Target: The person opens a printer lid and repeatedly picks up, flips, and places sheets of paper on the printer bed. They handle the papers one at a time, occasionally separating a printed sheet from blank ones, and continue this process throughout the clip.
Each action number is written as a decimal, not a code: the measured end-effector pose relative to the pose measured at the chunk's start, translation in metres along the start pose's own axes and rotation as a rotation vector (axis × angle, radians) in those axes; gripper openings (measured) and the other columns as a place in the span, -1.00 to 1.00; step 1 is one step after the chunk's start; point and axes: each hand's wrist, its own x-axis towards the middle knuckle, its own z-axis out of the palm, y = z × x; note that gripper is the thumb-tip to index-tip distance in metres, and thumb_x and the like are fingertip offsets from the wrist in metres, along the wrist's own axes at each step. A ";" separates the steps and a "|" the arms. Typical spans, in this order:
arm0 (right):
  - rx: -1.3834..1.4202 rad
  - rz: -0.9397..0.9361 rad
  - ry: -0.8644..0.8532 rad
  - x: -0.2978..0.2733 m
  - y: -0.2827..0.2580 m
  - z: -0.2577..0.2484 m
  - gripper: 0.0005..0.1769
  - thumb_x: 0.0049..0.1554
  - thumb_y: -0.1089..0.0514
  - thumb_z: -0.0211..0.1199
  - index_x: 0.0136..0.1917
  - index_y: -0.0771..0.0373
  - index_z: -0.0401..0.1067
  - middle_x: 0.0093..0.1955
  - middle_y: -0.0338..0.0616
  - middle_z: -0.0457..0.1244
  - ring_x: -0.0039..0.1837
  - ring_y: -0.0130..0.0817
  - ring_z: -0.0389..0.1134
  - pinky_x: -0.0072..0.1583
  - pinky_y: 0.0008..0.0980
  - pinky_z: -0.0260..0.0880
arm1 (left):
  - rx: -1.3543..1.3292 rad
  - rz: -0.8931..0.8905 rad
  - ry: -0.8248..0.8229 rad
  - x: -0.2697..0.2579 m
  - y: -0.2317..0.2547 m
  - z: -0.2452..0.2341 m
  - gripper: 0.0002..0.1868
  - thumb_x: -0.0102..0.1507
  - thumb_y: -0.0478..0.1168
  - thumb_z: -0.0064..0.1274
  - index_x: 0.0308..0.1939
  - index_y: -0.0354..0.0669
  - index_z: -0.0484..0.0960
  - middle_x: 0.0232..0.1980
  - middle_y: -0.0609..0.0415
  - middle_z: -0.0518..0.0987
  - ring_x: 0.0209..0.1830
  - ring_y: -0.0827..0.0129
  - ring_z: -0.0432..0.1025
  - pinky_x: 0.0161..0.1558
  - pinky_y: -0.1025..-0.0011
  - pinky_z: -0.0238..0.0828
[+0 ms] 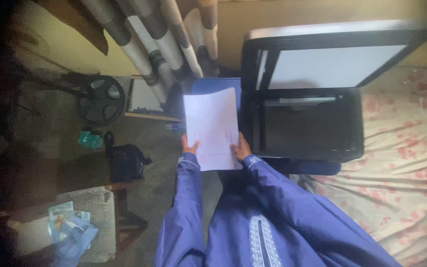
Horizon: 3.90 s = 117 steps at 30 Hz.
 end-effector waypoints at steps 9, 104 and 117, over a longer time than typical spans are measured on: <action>-0.058 0.176 0.131 0.013 0.009 0.055 -0.31 0.15 0.18 0.26 0.46 0.23 0.04 0.28 0.28 0.32 0.34 0.22 0.34 0.32 -0.03 0.33 | 0.164 0.144 -0.004 0.042 -0.054 -0.012 -0.36 0.12 -0.57 0.15 0.26 -0.22 0.36 0.12 -0.12 0.53 0.13 0.14 0.45 0.19 0.26 0.34; 0.672 0.285 -0.092 0.047 -0.047 -0.003 -0.74 0.22 0.11 0.14 -0.02 0.32 0.55 -0.12 -0.15 0.42 -0.04 -0.41 0.44 0.03 -0.37 0.46 | -0.123 0.048 -0.397 0.058 -0.002 -0.032 -0.51 0.29 -0.11 0.17 0.23 -0.29 0.51 0.06 -0.03 0.63 0.05 0.34 0.50 0.06 0.34 0.47; 0.099 0.186 -0.099 -0.037 -0.088 -0.117 -0.53 0.18 0.02 0.31 0.25 0.35 0.43 0.08 -0.08 0.41 0.10 -0.39 0.42 0.19 -0.32 0.39 | -0.396 -0.197 -0.562 -0.007 0.000 0.020 -0.69 0.26 -0.24 0.29 0.01 -0.38 0.69 -0.10 -0.02 0.71 -0.20 0.40 0.55 -0.10 0.38 0.49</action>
